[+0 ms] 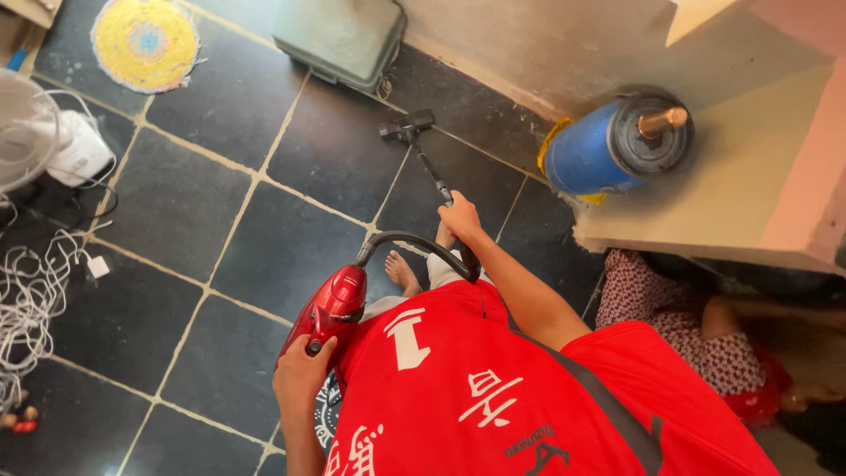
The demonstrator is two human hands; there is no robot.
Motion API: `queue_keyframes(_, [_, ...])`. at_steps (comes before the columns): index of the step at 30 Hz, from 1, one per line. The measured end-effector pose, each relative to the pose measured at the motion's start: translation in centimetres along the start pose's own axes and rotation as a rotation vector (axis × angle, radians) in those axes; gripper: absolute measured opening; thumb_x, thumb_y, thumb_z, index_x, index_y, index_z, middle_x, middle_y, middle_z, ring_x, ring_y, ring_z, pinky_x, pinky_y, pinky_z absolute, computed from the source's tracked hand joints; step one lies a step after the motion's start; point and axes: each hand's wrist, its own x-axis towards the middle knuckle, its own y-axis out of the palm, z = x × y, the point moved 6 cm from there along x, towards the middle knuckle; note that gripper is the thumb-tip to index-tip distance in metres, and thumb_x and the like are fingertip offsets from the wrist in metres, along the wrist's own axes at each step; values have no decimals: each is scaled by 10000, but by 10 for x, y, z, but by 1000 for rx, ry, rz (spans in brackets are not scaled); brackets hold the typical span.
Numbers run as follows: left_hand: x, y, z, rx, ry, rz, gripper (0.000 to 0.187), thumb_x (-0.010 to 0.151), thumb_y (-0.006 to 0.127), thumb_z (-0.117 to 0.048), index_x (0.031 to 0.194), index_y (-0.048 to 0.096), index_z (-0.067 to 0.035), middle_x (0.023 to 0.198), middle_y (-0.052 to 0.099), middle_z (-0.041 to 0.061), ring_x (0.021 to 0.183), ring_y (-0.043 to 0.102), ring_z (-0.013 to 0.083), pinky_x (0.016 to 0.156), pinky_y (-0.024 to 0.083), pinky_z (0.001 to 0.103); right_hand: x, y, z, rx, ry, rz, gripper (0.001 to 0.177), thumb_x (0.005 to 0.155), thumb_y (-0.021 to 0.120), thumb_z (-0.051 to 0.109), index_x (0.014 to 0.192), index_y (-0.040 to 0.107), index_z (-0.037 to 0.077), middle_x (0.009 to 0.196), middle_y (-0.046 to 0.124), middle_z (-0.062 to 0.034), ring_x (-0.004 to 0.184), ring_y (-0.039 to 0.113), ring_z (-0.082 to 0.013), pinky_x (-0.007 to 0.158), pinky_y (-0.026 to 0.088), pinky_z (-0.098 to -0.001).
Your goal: The person vacuums the floor by hand, moving the vacuum head across the dark tiles and into a narrow corridor.
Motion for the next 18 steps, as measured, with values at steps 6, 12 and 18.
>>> queue_keyframes(6, [-19, 15, 9, -118, -37, -48, 502, 837, 684, -564, 1053, 712, -112, 953, 782, 142, 953, 735, 372, 834, 545, 479, -9, 13, 58, -99, -68, 132, 358, 820, 641, 231, 1168, 640, 147, 800, 702, -132, 597, 687, -278, 636, 555, -417])
queue_keyframes(12, [-47, 38, 9, -198, -186, -68, 504, 838, 685, -562, 1087, 712, -125, 970, 767, 158, 969, 720, 392, 839, 545, 487, 18, 33, 103, -180, -158, 205, 395, 855, 624, 213, 1238, 654, 126, 801, 737, -167, 570, 692, -256, 591, 564, -382])
queue_keyframes(18, [-84, 71, -17, -318, -349, -87, 511, 864, 677, -563, 1103, 716, -113, 1006, 764, 177, 1004, 706, 412, 871, 535, 490, 82, 50, 139, -284, -303, 200, 523, 876, 671, 270, 1366, 575, 117, 892, 736, -159, 557, 707, -272, 571, 583, -391])
